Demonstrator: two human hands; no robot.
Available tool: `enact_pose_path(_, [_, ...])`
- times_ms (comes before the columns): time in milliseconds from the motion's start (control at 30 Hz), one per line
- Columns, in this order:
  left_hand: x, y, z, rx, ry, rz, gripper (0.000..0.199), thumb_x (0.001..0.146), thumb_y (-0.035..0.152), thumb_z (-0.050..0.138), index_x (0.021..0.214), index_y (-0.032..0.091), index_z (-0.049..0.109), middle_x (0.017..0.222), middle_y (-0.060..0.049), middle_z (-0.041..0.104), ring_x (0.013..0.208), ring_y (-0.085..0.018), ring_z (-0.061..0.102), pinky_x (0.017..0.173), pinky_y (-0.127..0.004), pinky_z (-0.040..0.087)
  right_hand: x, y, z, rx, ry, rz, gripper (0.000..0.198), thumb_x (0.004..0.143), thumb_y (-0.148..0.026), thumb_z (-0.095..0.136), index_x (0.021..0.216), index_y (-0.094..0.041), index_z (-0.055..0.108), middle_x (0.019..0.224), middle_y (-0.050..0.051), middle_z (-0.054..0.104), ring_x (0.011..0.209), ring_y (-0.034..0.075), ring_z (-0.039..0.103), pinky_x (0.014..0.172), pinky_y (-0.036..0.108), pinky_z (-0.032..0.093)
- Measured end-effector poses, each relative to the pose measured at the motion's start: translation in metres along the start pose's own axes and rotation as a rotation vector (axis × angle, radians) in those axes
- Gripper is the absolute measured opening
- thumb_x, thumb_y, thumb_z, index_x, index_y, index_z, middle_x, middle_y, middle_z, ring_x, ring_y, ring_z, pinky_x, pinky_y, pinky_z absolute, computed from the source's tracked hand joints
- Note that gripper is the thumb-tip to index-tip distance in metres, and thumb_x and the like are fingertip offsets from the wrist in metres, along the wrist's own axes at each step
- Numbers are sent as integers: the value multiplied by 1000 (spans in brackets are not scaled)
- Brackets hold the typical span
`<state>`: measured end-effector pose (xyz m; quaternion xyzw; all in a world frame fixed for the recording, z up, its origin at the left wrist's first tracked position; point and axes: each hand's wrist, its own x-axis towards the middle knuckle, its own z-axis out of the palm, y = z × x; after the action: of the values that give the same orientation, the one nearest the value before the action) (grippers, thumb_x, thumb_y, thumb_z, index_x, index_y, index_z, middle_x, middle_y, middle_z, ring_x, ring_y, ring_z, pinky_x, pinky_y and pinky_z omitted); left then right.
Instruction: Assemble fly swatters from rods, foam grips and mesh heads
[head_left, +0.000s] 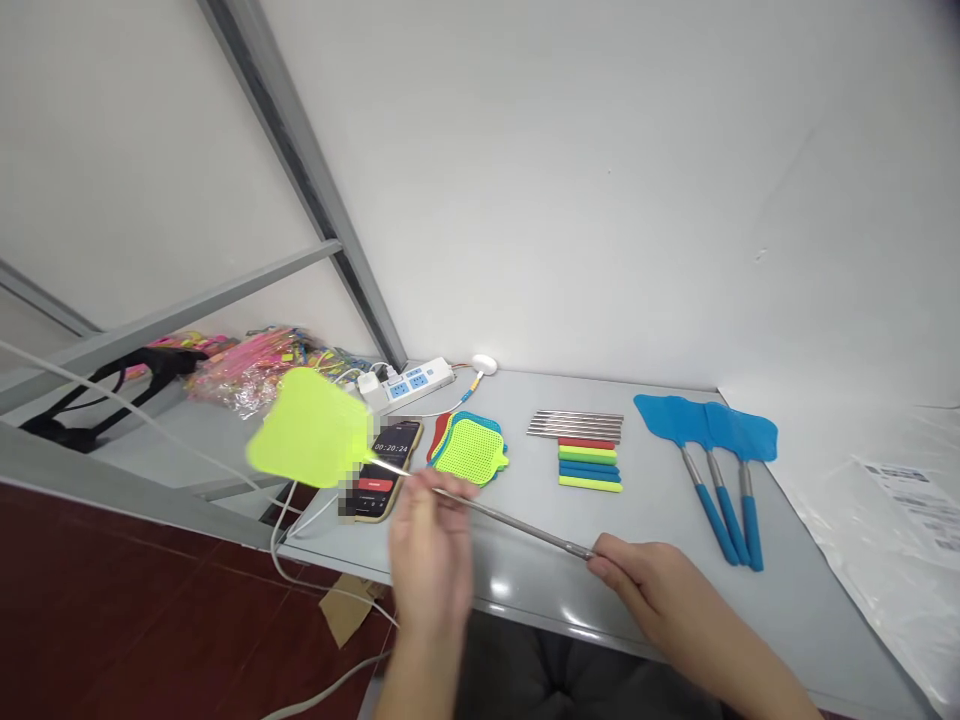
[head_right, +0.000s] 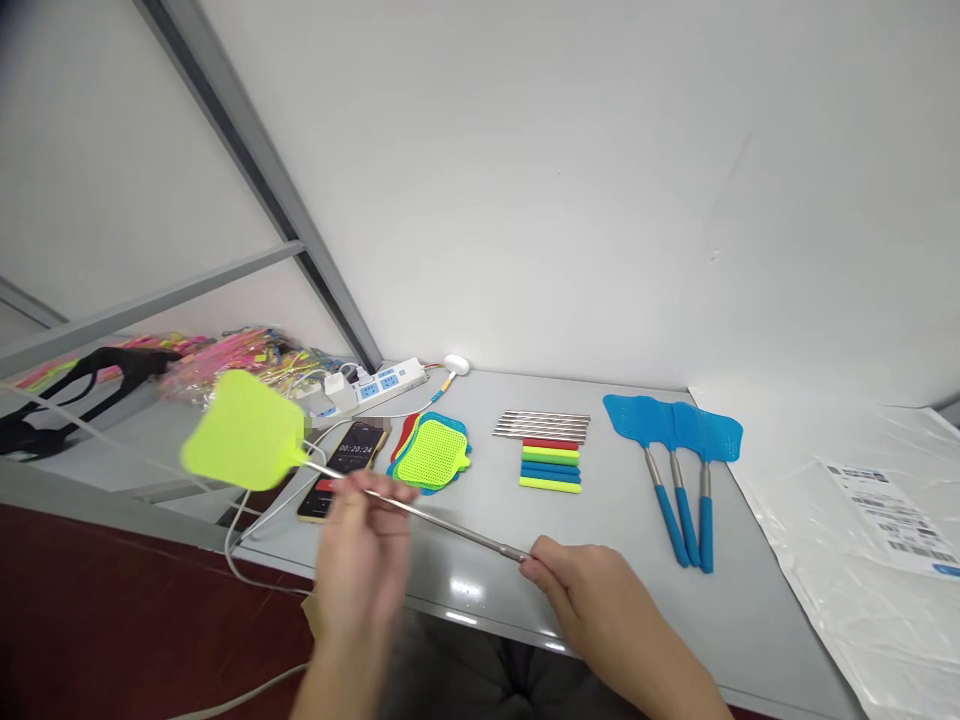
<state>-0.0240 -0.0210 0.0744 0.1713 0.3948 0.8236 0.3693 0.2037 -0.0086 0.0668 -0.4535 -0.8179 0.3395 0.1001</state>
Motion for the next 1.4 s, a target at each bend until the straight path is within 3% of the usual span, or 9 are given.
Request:
enact_pose_path(67, [23,24,-9,-71,70,117,26,87,41,65,78,18,57,69,4,55,63,-11,57,72,-29,53,-10,16,-3,3,-47,28,40,101,-47,30,70,-24,40,63,-3,54,59,16,51,56,25,32])
enact_pose_path(200, [54,52,-15,-123,114,136,24,92,34,59,77,16,56,69,4,54,62,-10,56,73,-29,53,-31,46,-13,30,-83,75,39,101,-47,30,72,-24,43,68,-2,59,64,16,57,59,25,36])
enact_pose_path(367, [42,21,7,-95,100,96,23,91,40,60,85,17,63,79,0,65,67,-12,62,77,-34,54,-39,55,-27,-52,45,101,35,101,-46,31,82,-25,51,78,0,63,73,18,61,64,26,39])
enact_pose_path(533, [0,-24,28,-13,-95,-108,30,88,47,62,88,17,64,86,-5,68,77,-17,66,80,-36,54,-35,52,-27,-130,97,60,36,102,-43,28,80,-24,50,71,-1,58,65,16,58,61,25,38])
enact_pose_path(733, [21,12,23,-169,13,96,24,90,37,62,77,17,56,69,4,55,63,-10,58,70,-27,53,-65,77,-37,-216,181,6,32,100,-39,38,77,-25,54,67,0,61,63,17,60,58,26,41])
enact_pose_path(867, [37,33,26,-188,-23,51,24,89,35,63,76,17,56,68,4,54,60,-10,56,69,-27,53,-90,102,-52,-278,283,-4,27,96,-43,45,85,-28,65,78,3,70,69,21,65,56,28,46])
enact_pose_path(1100, [16,-4,43,-110,-17,8,26,86,44,66,85,18,63,77,1,65,64,-13,64,71,-32,56,-91,124,-68,-446,527,-19,29,95,-45,46,97,-26,68,86,5,71,73,21,67,64,31,51])
enact_pose_path(1300, [-5,-20,48,-43,-181,-68,25,88,42,64,91,18,65,85,-3,68,76,-16,68,80,-36,57,-71,97,-46,-440,587,-28,27,99,-37,42,104,-23,64,89,5,70,79,19,65,71,32,48])
enact_pose_path(1400, [-12,-21,50,-21,-162,-45,26,87,42,65,83,17,63,81,-2,68,76,-16,68,80,-36,57,-66,88,-41,-474,593,-90,26,100,-34,41,100,-22,64,88,5,70,76,19,64,69,32,44])
